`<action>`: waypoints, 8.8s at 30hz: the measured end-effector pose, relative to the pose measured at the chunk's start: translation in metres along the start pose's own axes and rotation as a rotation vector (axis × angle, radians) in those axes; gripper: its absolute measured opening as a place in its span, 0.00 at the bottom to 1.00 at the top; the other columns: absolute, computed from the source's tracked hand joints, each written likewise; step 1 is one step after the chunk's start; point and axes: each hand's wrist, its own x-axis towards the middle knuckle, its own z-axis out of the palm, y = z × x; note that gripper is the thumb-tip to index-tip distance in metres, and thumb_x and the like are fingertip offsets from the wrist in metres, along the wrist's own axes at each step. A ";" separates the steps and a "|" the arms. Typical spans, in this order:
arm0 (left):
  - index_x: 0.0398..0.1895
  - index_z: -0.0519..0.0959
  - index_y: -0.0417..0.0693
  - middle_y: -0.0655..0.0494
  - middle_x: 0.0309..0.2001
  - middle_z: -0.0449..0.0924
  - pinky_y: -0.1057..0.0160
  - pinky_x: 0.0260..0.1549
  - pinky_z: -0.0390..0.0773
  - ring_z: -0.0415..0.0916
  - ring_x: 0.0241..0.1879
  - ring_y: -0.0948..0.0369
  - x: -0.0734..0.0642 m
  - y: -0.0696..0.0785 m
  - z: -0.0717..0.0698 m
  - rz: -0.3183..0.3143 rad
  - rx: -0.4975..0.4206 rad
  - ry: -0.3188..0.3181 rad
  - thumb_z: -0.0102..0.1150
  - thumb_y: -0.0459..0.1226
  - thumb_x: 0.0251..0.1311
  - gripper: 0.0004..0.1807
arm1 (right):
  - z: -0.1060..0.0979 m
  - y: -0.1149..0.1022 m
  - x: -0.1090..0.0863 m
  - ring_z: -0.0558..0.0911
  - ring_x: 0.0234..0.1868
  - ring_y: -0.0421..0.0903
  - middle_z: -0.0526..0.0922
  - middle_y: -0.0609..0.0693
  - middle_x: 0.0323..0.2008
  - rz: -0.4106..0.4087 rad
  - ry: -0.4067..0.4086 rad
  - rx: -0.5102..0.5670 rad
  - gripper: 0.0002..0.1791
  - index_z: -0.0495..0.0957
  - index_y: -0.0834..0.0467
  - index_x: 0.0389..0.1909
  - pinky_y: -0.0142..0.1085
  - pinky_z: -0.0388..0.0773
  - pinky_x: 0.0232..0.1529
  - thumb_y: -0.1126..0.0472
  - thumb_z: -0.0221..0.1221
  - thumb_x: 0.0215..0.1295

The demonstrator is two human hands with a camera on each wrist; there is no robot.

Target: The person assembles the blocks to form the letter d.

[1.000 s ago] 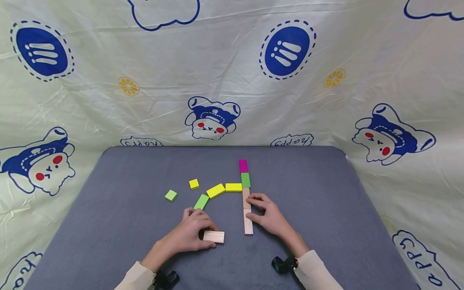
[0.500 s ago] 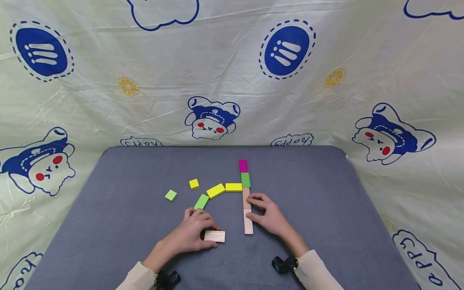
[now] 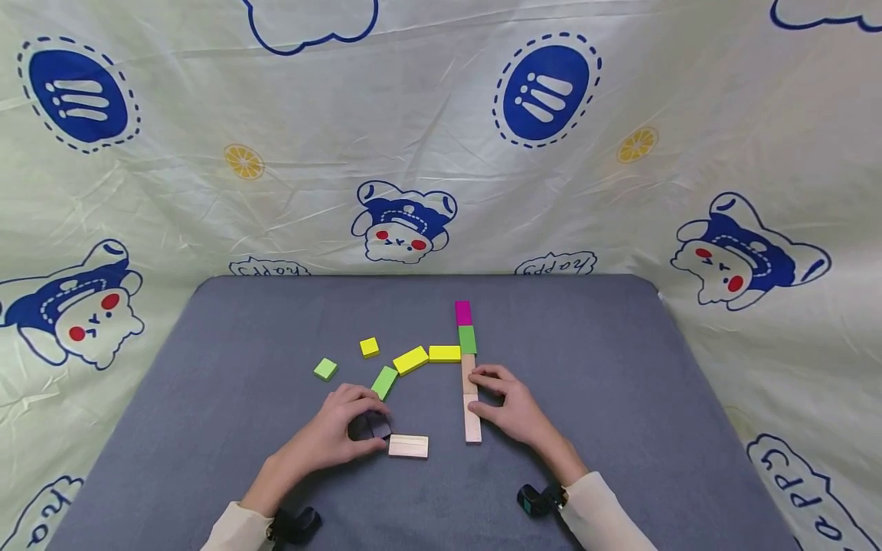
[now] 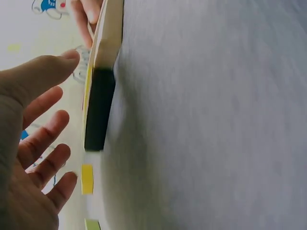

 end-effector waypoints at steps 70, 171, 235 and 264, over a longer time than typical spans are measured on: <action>0.58 0.83 0.49 0.49 0.62 0.77 0.43 0.63 0.73 0.73 0.62 0.49 0.010 -0.011 -0.002 -0.128 0.094 0.009 0.73 0.49 0.60 0.25 | 0.000 0.002 0.000 0.75 0.65 0.55 0.78 0.52 0.62 -0.011 0.005 0.011 0.25 0.83 0.56 0.61 0.52 0.73 0.64 0.57 0.72 0.63; 0.49 0.87 0.46 0.58 0.42 0.84 0.74 0.37 0.78 0.78 0.35 0.68 0.043 0.043 0.047 0.052 -0.236 -0.104 0.74 0.35 0.58 0.14 | -0.002 0.002 0.000 0.76 0.65 0.55 0.79 0.52 0.62 -0.043 0.000 0.022 0.25 0.82 0.57 0.62 0.51 0.73 0.64 0.57 0.71 0.64; 0.64 0.80 0.53 0.59 0.63 0.77 0.52 0.64 0.75 0.70 0.65 0.59 0.043 0.028 0.009 0.083 -0.170 -0.069 0.73 0.45 0.60 0.28 | -0.002 0.000 0.001 0.75 0.66 0.57 0.78 0.53 0.62 -0.023 -0.001 0.028 0.26 0.82 0.58 0.61 0.57 0.71 0.65 0.58 0.72 0.63; 0.68 0.76 0.46 0.46 0.65 0.74 0.43 0.58 0.78 0.72 0.65 0.47 0.057 -0.038 -0.031 -0.116 -0.101 0.165 0.75 0.41 0.57 0.34 | 0.000 0.001 -0.001 0.75 0.66 0.56 0.78 0.53 0.63 -0.006 -0.005 0.018 0.26 0.82 0.57 0.62 0.57 0.71 0.65 0.57 0.72 0.63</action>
